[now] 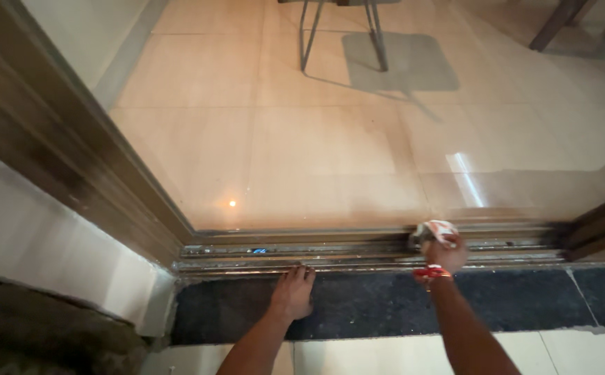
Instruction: The person cleans the track and the glass of a sliding door using a white cloth, wiping the metal groove and then polishing the glass surface.
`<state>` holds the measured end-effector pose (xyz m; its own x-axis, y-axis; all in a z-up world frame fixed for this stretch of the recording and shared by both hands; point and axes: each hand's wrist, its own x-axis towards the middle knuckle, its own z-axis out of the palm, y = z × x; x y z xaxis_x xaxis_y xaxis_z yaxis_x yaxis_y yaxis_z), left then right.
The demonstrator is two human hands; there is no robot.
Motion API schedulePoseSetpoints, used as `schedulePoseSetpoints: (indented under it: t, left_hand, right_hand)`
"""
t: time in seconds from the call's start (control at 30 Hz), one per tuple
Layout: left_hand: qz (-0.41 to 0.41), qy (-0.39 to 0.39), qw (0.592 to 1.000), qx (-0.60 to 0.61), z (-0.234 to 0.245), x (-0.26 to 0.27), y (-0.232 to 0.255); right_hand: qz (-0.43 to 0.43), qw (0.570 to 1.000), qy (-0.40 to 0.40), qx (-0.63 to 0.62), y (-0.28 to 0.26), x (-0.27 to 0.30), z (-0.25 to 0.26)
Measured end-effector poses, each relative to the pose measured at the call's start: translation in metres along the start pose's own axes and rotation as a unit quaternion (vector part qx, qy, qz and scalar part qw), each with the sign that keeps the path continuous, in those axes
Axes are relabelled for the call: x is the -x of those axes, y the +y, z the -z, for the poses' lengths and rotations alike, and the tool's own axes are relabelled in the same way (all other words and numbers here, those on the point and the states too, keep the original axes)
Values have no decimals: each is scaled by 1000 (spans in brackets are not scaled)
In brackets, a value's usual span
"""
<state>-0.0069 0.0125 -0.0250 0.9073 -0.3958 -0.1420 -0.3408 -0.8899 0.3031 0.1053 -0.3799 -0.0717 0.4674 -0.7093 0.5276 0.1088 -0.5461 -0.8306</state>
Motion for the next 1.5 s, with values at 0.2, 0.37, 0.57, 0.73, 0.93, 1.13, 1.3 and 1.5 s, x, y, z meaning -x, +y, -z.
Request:
schedulePoseSetpoints:
  t: [0.2, 0.37, 0.57, 0.73, 0.93, 1.13, 1.3, 1.5]
  left_hand:
    - [44, -51, 998, -5, 5, -11, 10]
    - [57, -68, 996, -14, 24, -5, 22]
    - [71, -41, 997, -14, 13, -6, 21]
    - [62, 71, 995, -40, -3, -11, 24]
    - [66, -25, 997, -26, 16, -17, 44]
    - [-33, 20, 999, -7, 9, -31, 67]
    - [-57, 36, 997, -27, -6, -61, 87]
    - [-68, -5, 997, -40, -2, -81, 118]
  right_hand:
    - [-120, 981, -154, 6, -24, 79, -37]
    - [-129, 917, -344, -155, -76, 135, -55]
    - [15, 949, -308, -70, -89, 109, -49]
    - [-56, 970, -235, 20, -22, 29, -9]
    - [22, 990, -16, 140, 40, -34, 24]
    - [-57, 992, -46, 104, 43, -37, 24]
    - [-59, 993, -79, 66, 20, 15, -8]
    - [-5, 984, -178, -6, -38, 68, -23]
